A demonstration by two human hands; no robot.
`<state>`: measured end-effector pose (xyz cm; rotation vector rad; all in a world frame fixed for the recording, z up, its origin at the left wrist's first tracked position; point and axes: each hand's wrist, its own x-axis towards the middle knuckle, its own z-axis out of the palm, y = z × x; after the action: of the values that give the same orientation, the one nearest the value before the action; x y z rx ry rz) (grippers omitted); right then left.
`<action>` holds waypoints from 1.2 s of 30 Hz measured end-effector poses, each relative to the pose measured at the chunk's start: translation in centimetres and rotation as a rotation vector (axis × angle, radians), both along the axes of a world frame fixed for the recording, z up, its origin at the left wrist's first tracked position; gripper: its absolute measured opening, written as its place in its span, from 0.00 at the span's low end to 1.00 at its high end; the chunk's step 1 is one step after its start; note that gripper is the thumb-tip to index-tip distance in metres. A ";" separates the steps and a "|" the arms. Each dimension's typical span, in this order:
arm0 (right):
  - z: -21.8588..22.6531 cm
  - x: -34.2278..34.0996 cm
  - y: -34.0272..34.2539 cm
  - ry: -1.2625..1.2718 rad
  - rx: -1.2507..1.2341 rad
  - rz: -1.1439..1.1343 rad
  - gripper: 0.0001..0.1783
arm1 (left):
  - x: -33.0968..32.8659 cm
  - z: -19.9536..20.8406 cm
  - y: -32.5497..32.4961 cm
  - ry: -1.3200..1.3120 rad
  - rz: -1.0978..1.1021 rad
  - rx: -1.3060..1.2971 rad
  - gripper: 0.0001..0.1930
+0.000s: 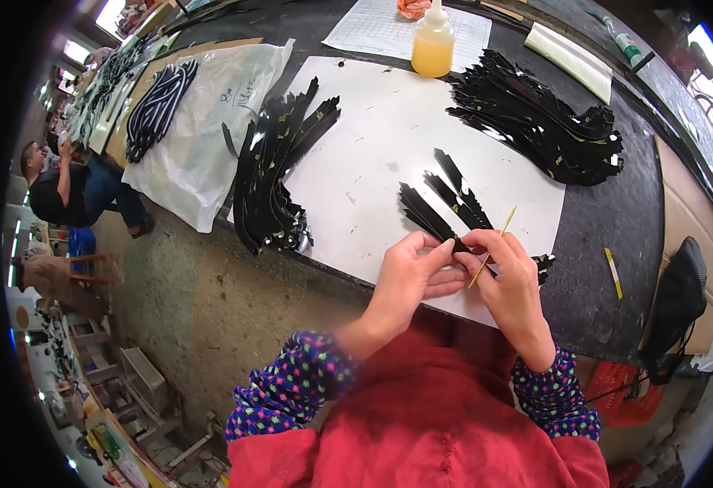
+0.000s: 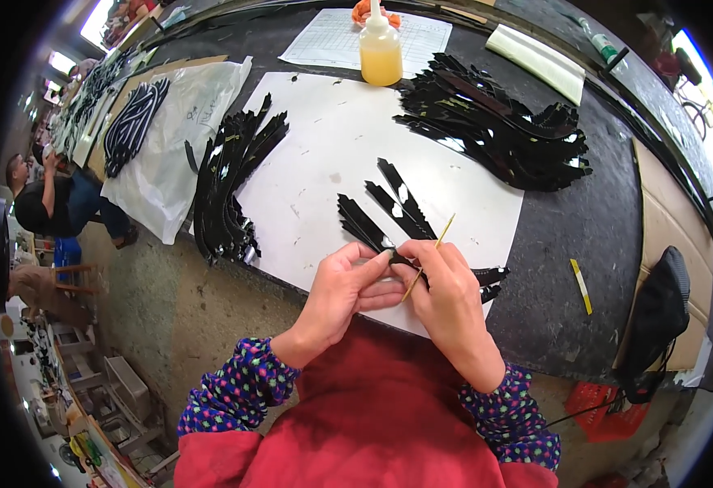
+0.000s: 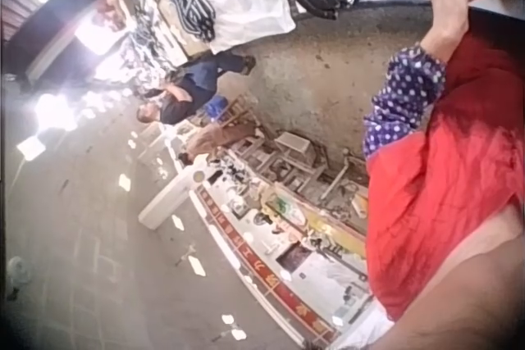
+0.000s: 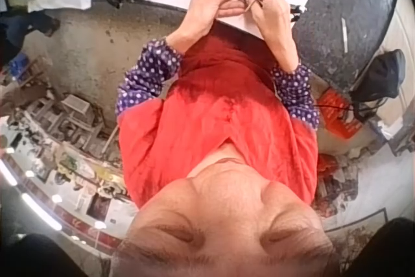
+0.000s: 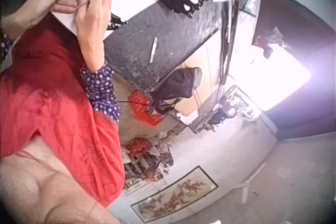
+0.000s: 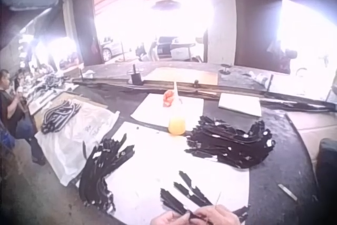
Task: Applying glue to black shoe upper components using a small brush applicator.
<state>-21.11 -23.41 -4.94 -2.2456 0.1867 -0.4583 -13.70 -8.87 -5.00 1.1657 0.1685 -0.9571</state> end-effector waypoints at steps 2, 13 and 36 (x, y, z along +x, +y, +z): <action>0.2 -0.2 0.1 0.017 0.011 0.013 0.13 | -0.1 0.0 0.2 -0.017 0.001 -0.006 0.14; -0.3 -0.4 0.5 0.085 0.205 -0.062 0.13 | -0.2 -0.2 1.4 0.033 -0.008 -0.018 0.13; -1.7 -0.1 1.8 -0.117 -0.136 0.033 0.12 | -0.4 0.3 3.1 -0.002 -0.045 0.080 0.17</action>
<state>-21.18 -21.63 -6.66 -2.3421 0.0588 -0.5980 -14.06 -5.77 -4.69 1.2484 0.1815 -0.9965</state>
